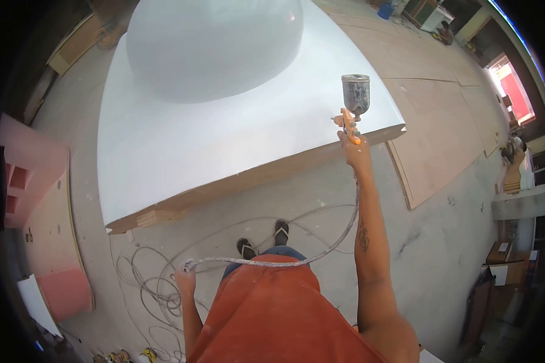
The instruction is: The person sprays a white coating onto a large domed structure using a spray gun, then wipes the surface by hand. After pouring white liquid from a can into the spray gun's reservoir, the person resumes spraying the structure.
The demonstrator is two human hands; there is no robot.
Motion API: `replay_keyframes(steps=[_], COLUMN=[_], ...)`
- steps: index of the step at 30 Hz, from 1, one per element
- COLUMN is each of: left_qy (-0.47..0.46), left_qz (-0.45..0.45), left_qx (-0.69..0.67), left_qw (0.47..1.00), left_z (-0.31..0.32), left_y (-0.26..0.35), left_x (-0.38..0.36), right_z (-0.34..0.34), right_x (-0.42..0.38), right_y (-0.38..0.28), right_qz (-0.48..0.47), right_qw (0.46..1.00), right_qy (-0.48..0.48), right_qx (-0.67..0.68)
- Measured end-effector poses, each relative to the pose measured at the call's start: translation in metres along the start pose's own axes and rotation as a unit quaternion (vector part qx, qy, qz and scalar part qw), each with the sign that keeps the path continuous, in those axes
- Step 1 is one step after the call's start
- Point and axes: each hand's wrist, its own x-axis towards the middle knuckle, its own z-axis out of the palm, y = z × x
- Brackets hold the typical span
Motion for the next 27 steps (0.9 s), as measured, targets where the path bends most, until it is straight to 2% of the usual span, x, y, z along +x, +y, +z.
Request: replay_keyframes(steps=[2,4,8,10,14,16,17,19,21,23,26,27], left_qy=[-0.009,-0.015,-0.032,-0.037,-0.012,0.007,0.018,0.036,0.066,0.053,0.040,0.034], left_qz=[0.014,0.027,0.083,0.092,0.097,0.101,0.061,0.014,-0.030,-0.052,-0.074,-0.066], left_qx=[0.007,0.012,0.016,0.019,0.023,0.028,0.007,-0.010,-0.006,-0.010,-0.015,-0.008], left_qw=[1.000,0.999,0.996,0.995,0.995,0.994,0.998,0.999,0.997,0.997,0.996,0.997], left_z=[0.012,0.025,0.038,0.044,0.044,0.042,0.042,0.035,0.025,0.013,0.008,0.001], left_y=[0.037,0.067,0.117,0.123,0.118,0.108,0.097,0.068,0.037,-0.001,-0.040,-0.053], left_x=[0.001,-0.001,-0.005,-0.004,-0.016,-0.024,-0.026,-0.029,-0.028,-0.025,-0.030,-0.028], right_z=[-0.031,-0.059,-0.098,-0.098,-0.095,-0.081,-0.070,-0.040,-0.007,0.022,0.068,0.081], right_x=[0.035,0.065,0.116,0.136,0.140,0.114,0.105,0.082,0.044,-0.006,-0.062,-0.080], right_y=[0.017,0.027,0.054,0.071,0.070,0.051,0.049,0.048,0.032,-0.003,-0.038,-0.051], right_qz=[-0.020,0.000,-0.046,-0.143,-0.141,-0.136,-0.140,-0.197,-0.129,-0.050,-0.044,-0.004], right_qw=[0.998,0.997,0.981,0.944,0.936,0.939,0.940,0.963,0.990,0.996,0.986,0.977], right_qy=[0.044,0.072,0.147,0.222,0.233,0.204,0.197,0.120,0.023,-0.067,-0.154,-0.198], right_qx=[-0.035,-0.041,-0.116,-0.196,-0.223,-0.242,-0.239,-0.141,-0.052,-0.012,0.049,0.074])
